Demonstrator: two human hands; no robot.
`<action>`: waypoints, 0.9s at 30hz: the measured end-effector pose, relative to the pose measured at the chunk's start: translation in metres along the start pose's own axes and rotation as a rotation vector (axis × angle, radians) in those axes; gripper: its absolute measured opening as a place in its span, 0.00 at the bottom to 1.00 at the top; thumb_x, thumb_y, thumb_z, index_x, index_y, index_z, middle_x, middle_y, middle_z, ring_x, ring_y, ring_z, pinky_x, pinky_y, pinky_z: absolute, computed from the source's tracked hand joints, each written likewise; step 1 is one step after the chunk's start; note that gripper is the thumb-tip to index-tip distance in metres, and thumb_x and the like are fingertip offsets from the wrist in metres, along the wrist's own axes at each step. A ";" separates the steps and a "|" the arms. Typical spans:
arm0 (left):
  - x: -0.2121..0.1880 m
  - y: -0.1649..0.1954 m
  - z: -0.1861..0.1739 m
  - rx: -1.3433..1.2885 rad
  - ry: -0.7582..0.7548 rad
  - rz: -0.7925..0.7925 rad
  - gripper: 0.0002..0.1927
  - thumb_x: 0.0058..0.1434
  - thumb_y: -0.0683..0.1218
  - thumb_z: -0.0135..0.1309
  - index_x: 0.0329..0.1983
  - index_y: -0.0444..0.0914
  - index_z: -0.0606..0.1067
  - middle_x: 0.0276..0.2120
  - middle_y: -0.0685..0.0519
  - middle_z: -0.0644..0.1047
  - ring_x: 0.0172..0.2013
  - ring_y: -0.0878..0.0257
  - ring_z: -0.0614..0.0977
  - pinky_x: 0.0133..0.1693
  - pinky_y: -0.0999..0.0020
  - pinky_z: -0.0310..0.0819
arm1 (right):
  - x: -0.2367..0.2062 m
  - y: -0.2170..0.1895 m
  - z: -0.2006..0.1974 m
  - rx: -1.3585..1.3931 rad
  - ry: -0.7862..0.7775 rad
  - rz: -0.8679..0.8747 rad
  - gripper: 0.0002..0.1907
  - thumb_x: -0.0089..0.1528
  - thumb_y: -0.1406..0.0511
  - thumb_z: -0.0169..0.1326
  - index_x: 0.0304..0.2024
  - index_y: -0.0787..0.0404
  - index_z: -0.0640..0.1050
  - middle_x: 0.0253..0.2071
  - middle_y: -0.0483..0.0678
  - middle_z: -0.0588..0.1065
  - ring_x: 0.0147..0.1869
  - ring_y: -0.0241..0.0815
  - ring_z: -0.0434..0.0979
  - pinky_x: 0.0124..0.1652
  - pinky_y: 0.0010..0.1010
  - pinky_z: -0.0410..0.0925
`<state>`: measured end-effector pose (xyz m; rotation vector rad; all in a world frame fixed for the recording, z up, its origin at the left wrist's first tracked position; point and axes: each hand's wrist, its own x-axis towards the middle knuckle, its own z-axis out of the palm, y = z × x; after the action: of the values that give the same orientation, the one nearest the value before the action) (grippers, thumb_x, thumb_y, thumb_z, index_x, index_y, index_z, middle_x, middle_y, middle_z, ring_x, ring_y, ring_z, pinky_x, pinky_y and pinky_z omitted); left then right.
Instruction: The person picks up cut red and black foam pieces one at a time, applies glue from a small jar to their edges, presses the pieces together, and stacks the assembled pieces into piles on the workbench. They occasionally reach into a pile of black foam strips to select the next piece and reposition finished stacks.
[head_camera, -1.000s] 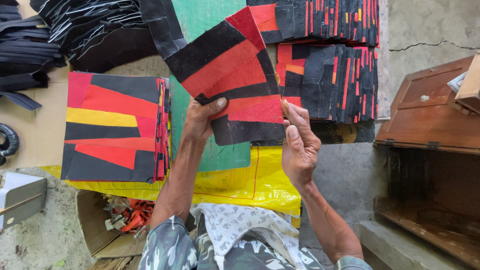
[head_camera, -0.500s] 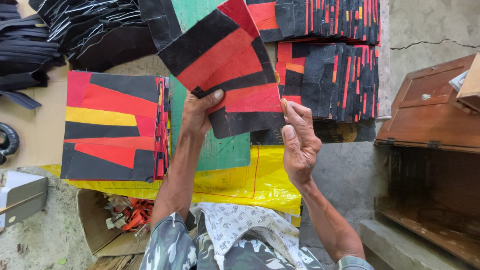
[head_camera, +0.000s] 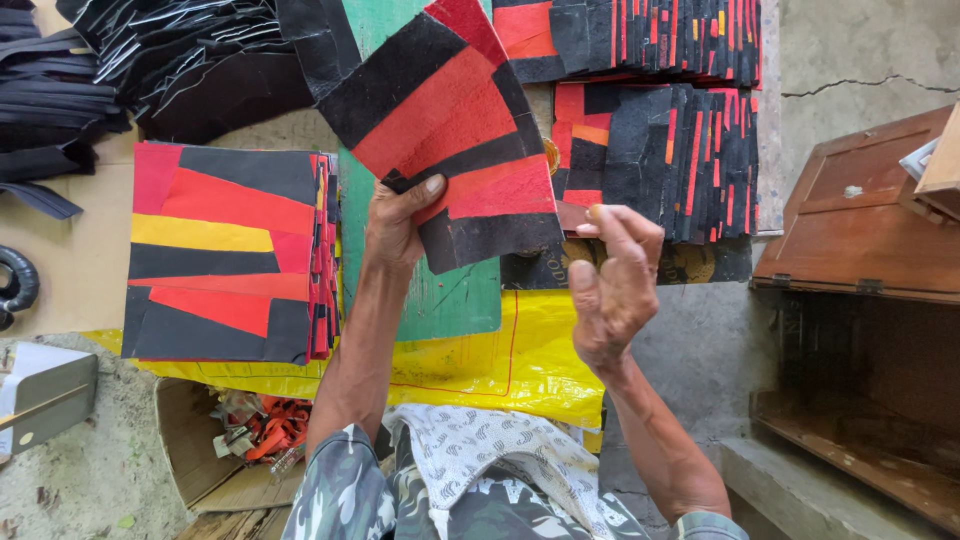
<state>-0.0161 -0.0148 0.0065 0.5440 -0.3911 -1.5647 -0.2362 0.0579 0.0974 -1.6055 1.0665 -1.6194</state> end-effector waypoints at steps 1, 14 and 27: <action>0.000 0.001 0.000 -0.012 -0.016 0.000 0.26 0.59 0.32 0.62 0.62 0.32 0.72 0.55 0.43 0.79 0.54 0.52 0.82 0.60 0.53 0.78 | 0.002 0.002 -0.001 0.121 0.029 0.014 0.22 0.69 0.66 0.55 0.65 0.65 0.71 0.63 0.49 0.67 0.66 0.40 0.70 0.60 0.33 0.71; 0.001 -0.001 -0.005 0.004 -0.016 -0.003 0.24 0.60 0.32 0.60 0.60 0.32 0.73 0.53 0.42 0.80 0.51 0.52 0.83 0.58 0.53 0.79 | 0.007 0.012 0.000 -0.025 -0.162 0.063 0.19 0.71 0.70 0.57 0.64 0.64 0.75 0.62 0.50 0.68 0.58 0.36 0.72 0.57 0.27 0.70; -0.001 -0.001 -0.004 -0.003 -0.006 -0.020 0.25 0.59 0.32 0.59 0.61 0.33 0.73 0.54 0.44 0.79 0.53 0.53 0.83 0.58 0.55 0.79 | 0.021 -0.005 0.003 -0.501 -0.134 -0.236 0.17 0.65 0.68 0.62 0.56 0.65 0.78 0.54 0.54 0.72 0.57 0.50 0.72 0.57 0.37 0.69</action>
<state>-0.0144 -0.0136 0.0032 0.5428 -0.3889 -1.5857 -0.2343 0.0416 0.1121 -2.2046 1.3214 -1.4294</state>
